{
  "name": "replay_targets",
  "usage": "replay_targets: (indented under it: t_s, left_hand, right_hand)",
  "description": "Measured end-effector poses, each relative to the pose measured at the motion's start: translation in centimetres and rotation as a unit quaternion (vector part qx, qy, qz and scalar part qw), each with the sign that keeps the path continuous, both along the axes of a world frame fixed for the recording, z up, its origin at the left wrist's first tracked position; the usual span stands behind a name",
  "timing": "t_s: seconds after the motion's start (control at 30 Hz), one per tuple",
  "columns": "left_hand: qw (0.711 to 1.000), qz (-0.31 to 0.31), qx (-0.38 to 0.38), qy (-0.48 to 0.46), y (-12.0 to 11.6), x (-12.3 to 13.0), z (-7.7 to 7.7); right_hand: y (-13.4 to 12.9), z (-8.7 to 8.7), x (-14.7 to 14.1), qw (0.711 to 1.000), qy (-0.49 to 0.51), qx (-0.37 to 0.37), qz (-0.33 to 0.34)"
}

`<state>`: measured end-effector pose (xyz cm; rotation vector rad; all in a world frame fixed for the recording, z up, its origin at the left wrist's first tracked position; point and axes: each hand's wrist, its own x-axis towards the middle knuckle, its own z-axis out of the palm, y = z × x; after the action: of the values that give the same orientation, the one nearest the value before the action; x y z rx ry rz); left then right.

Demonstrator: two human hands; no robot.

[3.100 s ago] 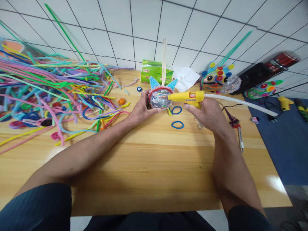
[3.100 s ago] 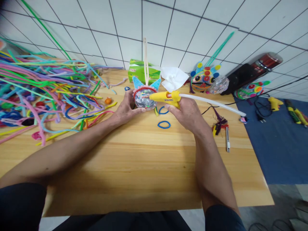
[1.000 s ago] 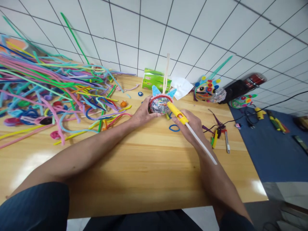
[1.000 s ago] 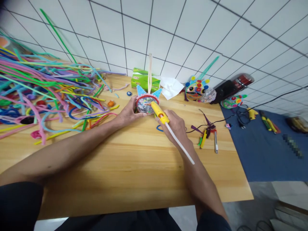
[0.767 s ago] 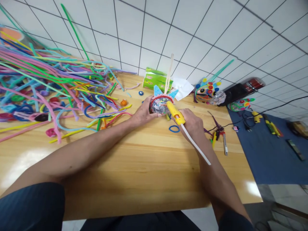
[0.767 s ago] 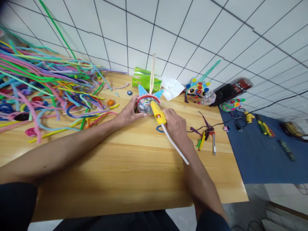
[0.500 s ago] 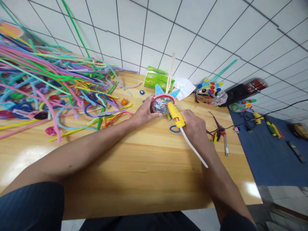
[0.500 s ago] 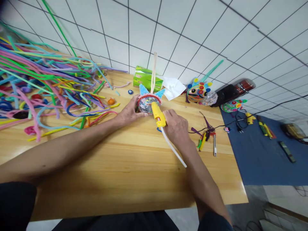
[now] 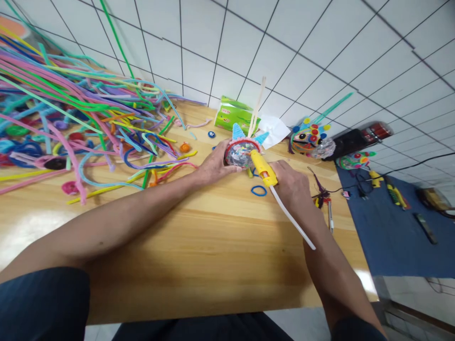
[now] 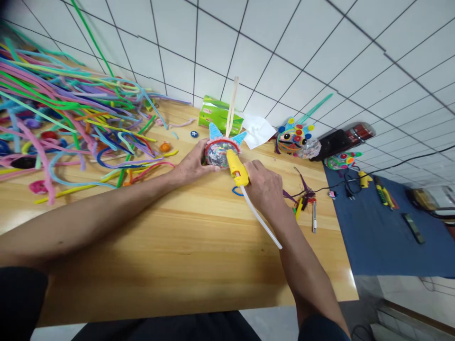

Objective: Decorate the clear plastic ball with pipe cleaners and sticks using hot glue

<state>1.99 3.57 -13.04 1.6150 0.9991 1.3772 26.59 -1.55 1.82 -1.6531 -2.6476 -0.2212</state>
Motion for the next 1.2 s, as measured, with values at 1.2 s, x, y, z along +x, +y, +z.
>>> replay_targets:
  t_s: [1.2]
  left_hand:
    - [1.000,-0.020,0.004,0.016,-0.1,-0.4,0.4]
  right_hand:
    - [-0.6,-0.6,0.8,1.000,0.025,0.001,0.013]
